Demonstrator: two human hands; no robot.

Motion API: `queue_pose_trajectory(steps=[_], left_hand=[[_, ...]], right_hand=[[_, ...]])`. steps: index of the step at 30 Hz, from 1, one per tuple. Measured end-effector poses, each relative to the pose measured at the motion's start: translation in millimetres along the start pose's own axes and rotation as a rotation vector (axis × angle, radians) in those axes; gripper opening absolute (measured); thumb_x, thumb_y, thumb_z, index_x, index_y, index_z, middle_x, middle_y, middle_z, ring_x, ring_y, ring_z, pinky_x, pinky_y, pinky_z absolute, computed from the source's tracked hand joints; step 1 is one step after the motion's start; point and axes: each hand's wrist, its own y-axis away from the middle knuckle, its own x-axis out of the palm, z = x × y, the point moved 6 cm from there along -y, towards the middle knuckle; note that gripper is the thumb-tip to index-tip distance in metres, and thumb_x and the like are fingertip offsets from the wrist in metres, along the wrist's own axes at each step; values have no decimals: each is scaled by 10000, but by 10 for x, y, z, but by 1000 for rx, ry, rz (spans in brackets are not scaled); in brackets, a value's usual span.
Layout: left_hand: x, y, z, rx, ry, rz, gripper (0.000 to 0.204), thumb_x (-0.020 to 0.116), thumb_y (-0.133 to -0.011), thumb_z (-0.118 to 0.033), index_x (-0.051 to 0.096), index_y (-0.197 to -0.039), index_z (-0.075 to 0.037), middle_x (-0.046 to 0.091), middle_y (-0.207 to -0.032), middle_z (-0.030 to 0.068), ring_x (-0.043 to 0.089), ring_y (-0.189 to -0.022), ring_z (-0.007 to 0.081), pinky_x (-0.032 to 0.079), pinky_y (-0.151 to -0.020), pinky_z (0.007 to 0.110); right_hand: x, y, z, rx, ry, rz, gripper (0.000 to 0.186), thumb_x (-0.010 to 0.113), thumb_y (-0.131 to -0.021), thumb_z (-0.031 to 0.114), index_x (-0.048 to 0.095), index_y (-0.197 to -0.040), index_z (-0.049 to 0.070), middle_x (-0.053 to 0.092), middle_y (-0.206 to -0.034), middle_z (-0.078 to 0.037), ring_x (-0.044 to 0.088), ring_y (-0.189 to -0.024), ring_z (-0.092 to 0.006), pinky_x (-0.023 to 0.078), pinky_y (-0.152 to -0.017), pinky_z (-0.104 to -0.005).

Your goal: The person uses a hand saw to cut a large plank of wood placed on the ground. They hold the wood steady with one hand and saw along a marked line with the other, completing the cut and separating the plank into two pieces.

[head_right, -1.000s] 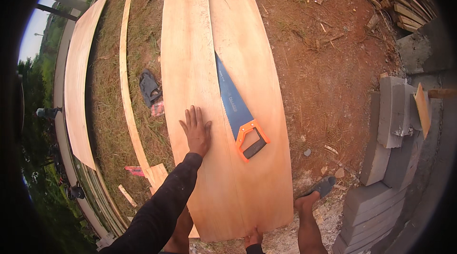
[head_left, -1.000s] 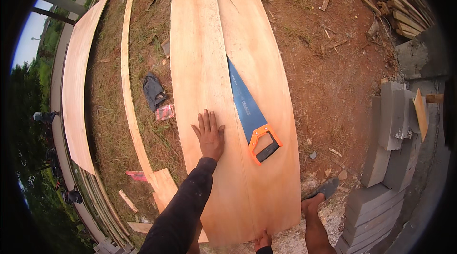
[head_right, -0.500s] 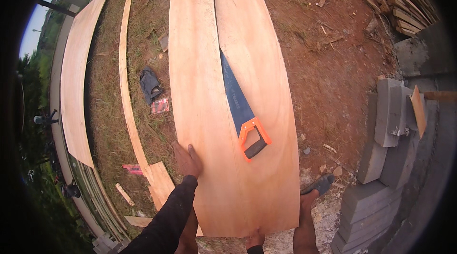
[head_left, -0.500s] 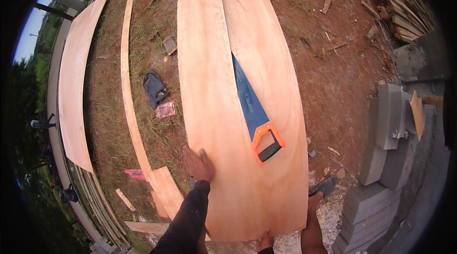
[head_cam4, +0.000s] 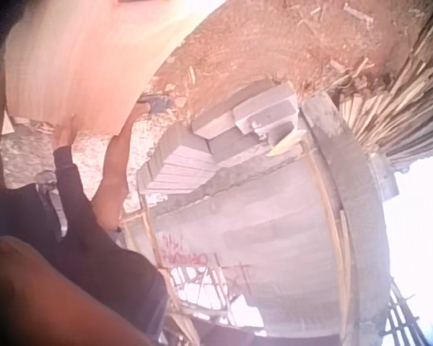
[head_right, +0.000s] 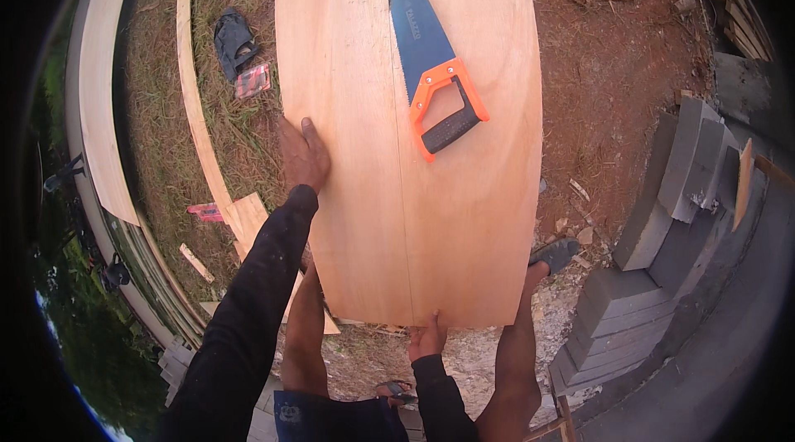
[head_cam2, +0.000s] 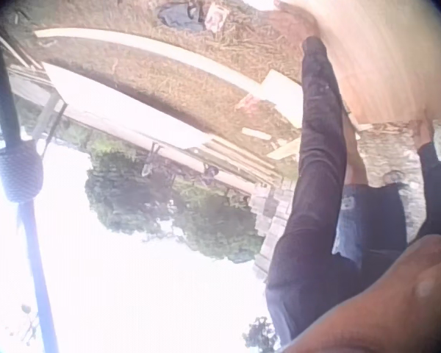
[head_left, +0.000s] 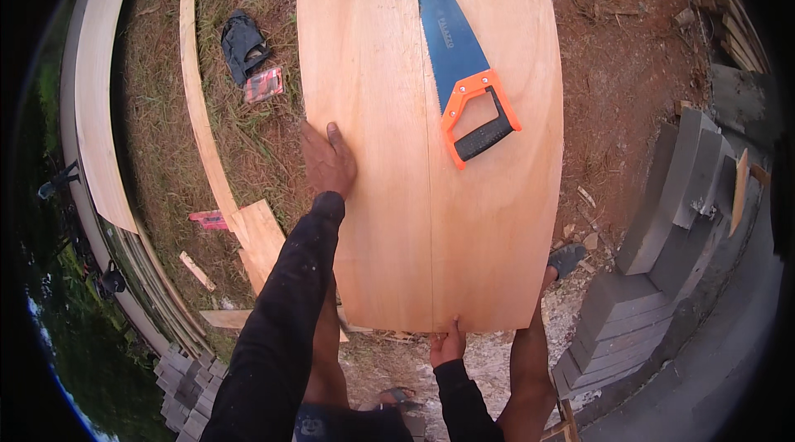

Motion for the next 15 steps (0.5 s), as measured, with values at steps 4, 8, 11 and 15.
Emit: queue_pose_trajectory(steps=[4, 8, 11, 15], left_hand=[[86, -387, -36, 14, -30, -31, 709, 414, -1049, -448, 295, -1477, 106, 448, -1411, 347, 472, -1282, 484, 400, -1059, 523], [135, -769, -208, 1, 26, -3, 707, 422, -1045, -443, 298, -1474, 106, 468, -1391, 327, 477, -1278, 469, 412, -1045, 523], [159, -946, -257, 2, 9, -13, 727, 425, -1040, -458, 294, -1470, 114, 483, -1371, 310, 497, -1259, 457, 428, -1026, 526], [209, -1248, -406, 45, 40, -30, 757, 423, -1030, -488, 299, -1455, 126, 479, -1374, 319, 499, -1263, 460, 422, -1032, 530]], right_hand=[[335, -74, 78, -20, -4, 33, 524, 652, -992, 367, 405, -1419, 189, 519, -1395, -8, 521, -1255, -207, 445, -1000, -496], [708, -77, 223, -46, -11, 66, 529, 666, -983, 377, 414, -1403, 176, 532, -1374, -6, 533, -1213, -188, 434, -978, -470], [922, -66, 303, -65, -25, 94, 533, 673, -977, 382, 418, -1396, 173, 536, -1362, -7, 525, -1229, -184, 432, -981, -467], [1210, -79, 465, -57, -22, 99, 520, 666, -987, 345, 419, -1415, 182, 528, -1385, -10, 504, -1283, -181, 416, -1027, -475]])
